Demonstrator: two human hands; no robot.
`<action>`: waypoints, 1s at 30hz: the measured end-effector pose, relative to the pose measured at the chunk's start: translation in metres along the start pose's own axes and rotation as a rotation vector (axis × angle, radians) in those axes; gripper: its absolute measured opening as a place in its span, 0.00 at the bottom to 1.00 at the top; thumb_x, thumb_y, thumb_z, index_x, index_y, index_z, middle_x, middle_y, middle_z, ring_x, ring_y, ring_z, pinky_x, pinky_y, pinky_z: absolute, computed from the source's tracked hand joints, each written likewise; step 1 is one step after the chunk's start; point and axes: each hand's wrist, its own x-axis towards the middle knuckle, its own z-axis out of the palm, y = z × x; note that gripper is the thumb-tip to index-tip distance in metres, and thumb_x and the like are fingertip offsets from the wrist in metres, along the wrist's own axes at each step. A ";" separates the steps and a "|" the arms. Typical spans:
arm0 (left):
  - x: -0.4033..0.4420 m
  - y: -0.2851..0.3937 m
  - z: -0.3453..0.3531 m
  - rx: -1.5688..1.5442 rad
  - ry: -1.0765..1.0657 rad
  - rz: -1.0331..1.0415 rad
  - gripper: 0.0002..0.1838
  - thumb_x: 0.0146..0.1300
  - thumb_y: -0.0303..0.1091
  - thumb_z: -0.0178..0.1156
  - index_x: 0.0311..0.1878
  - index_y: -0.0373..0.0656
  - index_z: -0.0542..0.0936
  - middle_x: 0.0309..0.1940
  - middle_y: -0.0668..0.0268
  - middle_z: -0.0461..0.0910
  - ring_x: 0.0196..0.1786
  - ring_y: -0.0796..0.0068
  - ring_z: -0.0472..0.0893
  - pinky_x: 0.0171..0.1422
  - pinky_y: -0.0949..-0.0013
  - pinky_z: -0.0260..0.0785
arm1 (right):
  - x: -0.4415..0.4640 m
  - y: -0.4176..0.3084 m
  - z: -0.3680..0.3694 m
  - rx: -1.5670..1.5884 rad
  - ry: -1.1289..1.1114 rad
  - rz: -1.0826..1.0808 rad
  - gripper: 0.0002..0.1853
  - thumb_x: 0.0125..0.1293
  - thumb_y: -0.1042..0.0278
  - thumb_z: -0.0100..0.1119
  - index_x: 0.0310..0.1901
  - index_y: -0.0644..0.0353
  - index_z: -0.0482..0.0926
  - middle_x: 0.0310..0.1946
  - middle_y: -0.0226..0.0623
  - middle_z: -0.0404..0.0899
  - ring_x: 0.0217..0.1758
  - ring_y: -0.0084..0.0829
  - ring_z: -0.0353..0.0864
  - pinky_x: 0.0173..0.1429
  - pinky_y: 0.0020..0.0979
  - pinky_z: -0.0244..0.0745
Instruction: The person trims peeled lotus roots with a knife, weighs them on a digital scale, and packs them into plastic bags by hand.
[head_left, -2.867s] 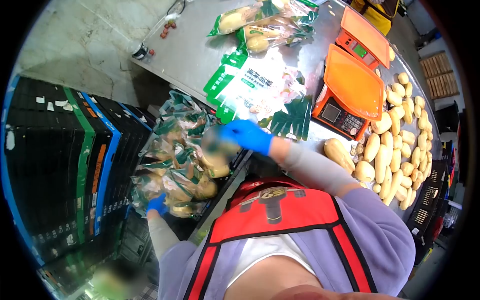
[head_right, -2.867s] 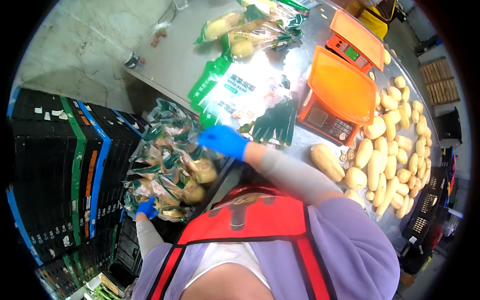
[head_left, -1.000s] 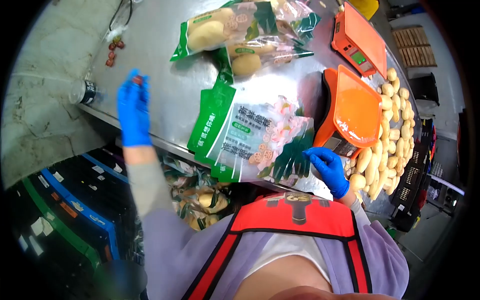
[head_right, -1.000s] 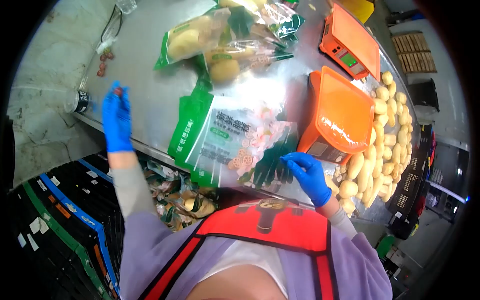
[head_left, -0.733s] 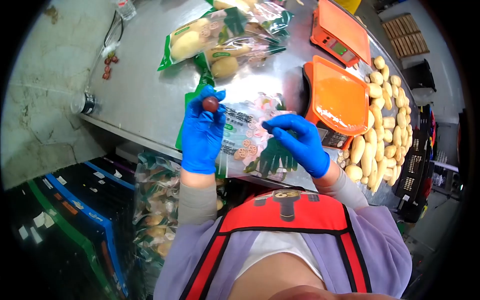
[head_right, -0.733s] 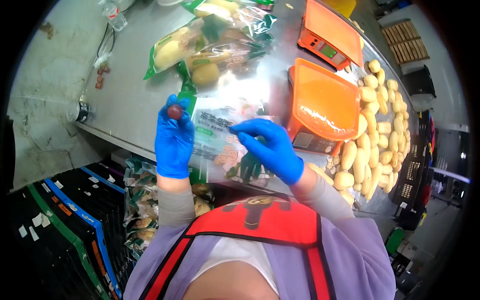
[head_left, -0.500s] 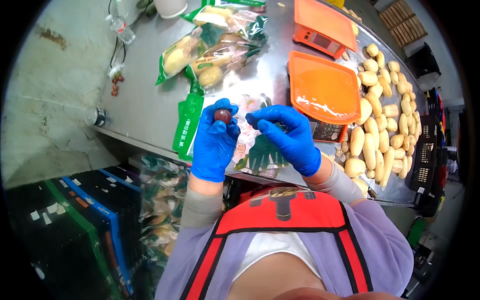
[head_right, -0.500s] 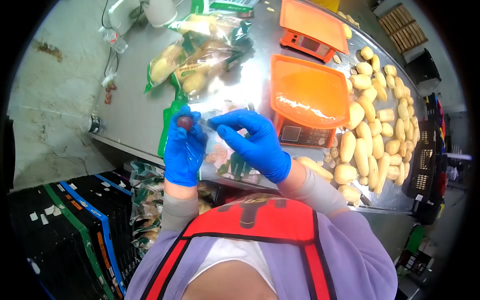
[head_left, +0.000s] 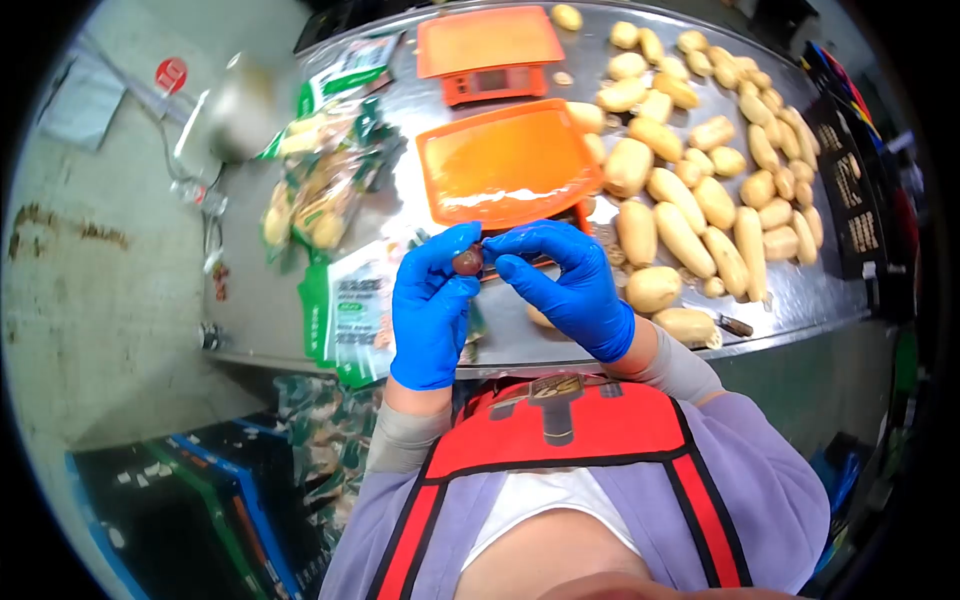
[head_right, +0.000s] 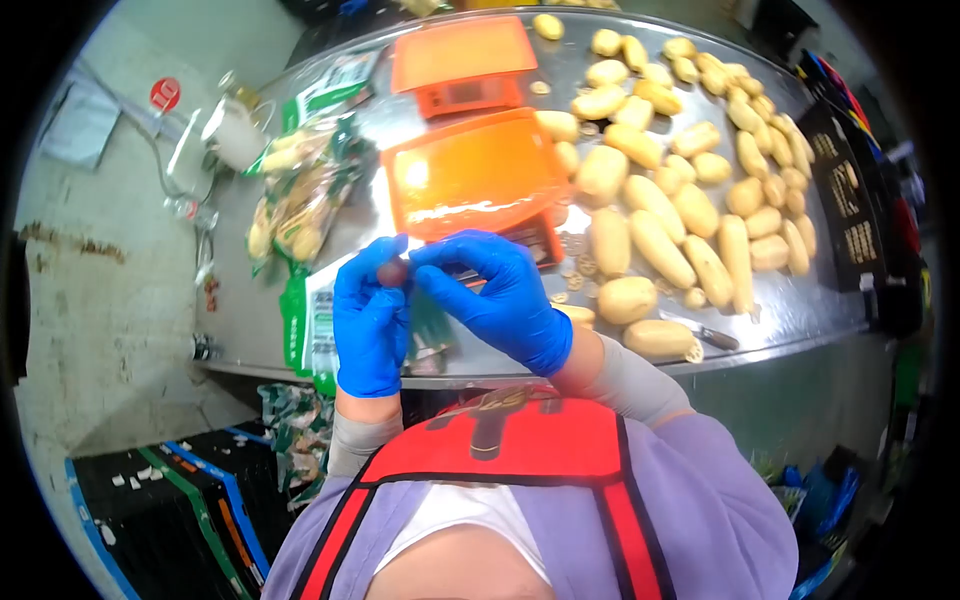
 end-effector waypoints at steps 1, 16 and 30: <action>0.000 -0.004 0.012 0.027 0.005 -0.023 0.21 0.51 0.15 0.56 0.51 0.38 0.73 0.54 0.55 0.72 0.57 0.65 0.73 0.61 0.65 0.67 | -0.003 -0.005 -0.012 -0.018 0.023 -0.018 0.08 0.57 0.76 0.61 0.39 0.63 0.81 0.33 0.35 0.80 0.35 0.23 0.81 0.40 0.23 0.74; 0.006 -0.061 0.105 0.323 -0.266 0.173 0.25 0.47 0.08 0.55 0.50 0.37 0.74 0.48 0.59 0.73 0.54 0.65 0.75 0.55 0.67 0.71 | -0.034 -0.030 -0.118 -0.403 0.152 -0.123 0.04 0.52 0.75 0.63 0.31 0.59 0.81 0.25 0.37 0.79 0.26 0.30 0.79 0.32 0.26 0.73; 0.003 -0.074 0.096 -0.356 -0.061 -0.348 0.18 0.60 0.24 0.54 0.54 0.33 0.71 0.52 0.57 0.75 0.49 0.72 0.77 0.49 0.74 0.71 | -0.023 -0.008 -0.124 -0.340 0.059 -0.054 0.03 0.51 0.79 0.60 0.29 0.63 0.78 0.25 0.35 0.78 0.28 0.27 0.77 0.34 0.25 0.71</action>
